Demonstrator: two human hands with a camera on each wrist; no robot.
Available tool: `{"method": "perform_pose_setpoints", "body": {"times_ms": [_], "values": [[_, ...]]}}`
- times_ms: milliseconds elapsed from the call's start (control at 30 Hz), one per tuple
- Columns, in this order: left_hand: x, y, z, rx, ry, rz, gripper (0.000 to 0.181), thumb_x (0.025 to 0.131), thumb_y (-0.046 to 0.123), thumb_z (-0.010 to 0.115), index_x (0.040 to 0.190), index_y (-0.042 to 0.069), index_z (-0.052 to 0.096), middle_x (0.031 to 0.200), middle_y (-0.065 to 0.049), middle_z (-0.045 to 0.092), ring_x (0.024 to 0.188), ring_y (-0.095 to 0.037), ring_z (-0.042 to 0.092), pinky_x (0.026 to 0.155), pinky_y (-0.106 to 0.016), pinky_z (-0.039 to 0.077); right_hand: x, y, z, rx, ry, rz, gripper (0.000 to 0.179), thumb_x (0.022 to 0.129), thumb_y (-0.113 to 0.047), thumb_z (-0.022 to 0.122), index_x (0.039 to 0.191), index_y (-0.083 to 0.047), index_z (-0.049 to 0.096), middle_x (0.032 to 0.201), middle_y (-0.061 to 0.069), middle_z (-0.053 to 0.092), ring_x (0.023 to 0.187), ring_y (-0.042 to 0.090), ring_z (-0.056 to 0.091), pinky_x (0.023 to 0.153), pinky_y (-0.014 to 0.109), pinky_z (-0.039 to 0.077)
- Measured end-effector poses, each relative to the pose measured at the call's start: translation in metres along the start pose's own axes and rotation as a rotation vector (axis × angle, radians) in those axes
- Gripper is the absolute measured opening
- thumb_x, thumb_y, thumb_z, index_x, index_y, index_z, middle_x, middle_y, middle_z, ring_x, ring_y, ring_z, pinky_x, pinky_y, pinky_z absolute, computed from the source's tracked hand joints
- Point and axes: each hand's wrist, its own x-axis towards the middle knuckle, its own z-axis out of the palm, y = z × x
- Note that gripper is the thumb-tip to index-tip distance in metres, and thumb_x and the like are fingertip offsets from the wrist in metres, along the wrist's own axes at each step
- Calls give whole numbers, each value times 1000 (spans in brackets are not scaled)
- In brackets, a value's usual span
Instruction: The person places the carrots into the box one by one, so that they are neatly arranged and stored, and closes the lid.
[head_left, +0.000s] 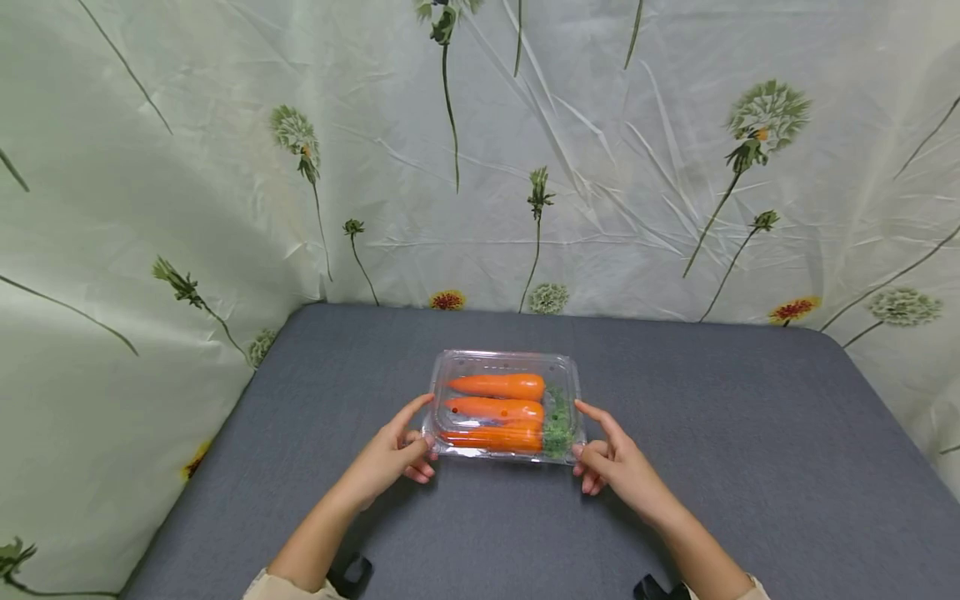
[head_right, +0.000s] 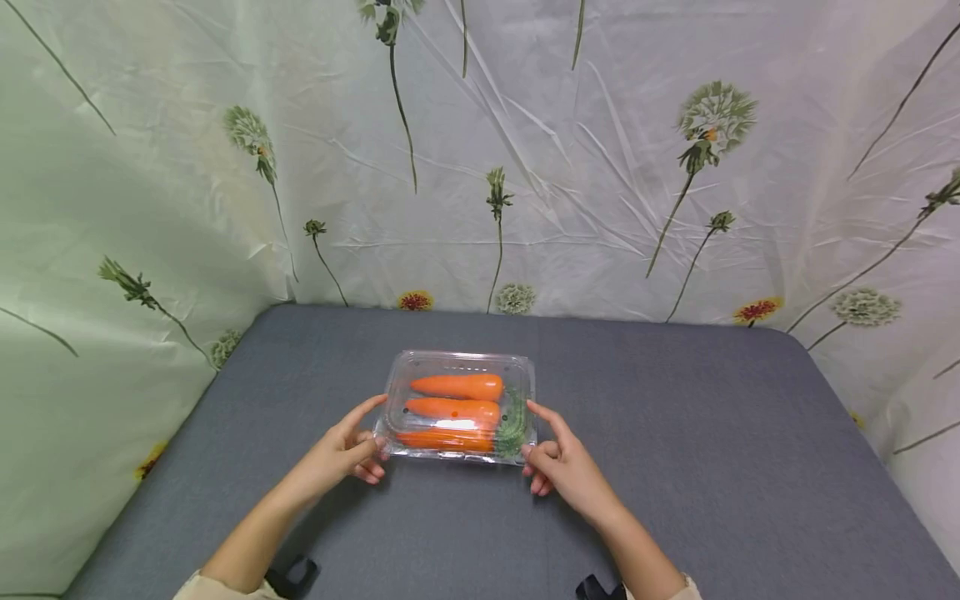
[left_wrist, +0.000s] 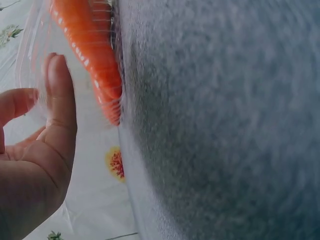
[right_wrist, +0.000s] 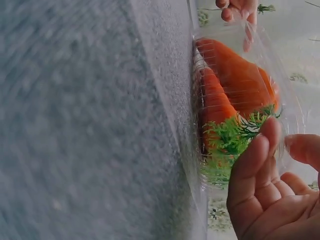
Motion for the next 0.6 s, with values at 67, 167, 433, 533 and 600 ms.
{"method": "perform_pose_setpoints", "body": {"times_ms": [67, 167, 433, 533, 600], "values": [[0, 0, 1, -55, -7, -17, 64, 89, 2, 51, 142, 17, 19, 75, -20, 54, 59, -23, 59, 58, -42, 52, -1, 1, 1, 37, -12, -12, 62, 90, -10, 54, 142, -13, 19, 67, 20, 55, 48, 16, 53, 45, 34, 48], [1, 0, 2, -82, 6, -33, 65, 88, 0, 51, 142, 18, 19, 70, -13, 53, 55, -18, 57, 55, -39, 52, -1, 2, 2, 51, -1, -20, 61, 90, -9, 54, 141, -13, 20, 64, 16, 55, 47, 15, 52, 42, 29, 45], [2, 1, 4, -80, 34, -53, 66, 86, -4, 50, 141, 16, 20, 66, -10, 51, 50, -16, 53, 50, -32, 50, 0, 4, 6, 50, 68, -12, 60, 87, -1, 54, 139, -12, 25, 59, 11, 55, 43, 11, 46, 40, 25, 38], [2, 2, 5, -83, 35, -55, 66, 86, -4, 50, 141, 16, 20, 65, -10, 51, 49, -16, 53, 49, -32, 50, 0, 4, 7, 57, 82, -10, 60, 87, 1, 53, 139, -13, 26, 58, 10, 55, 43, 10, 46, 40, 25, 37], [2, 2, 5, -85, 35, -55, 66, 86, -4, 50, 141, 16, 20, 65, -10, 51, 49, -16, 53, 49, -32, 50, 0, 4, 7, 59, 84, -8, 60, 87, 0, 53, 139, -13, 26, 59, 11, 55, 43, 11, 47, 40, 25, 38]]}}
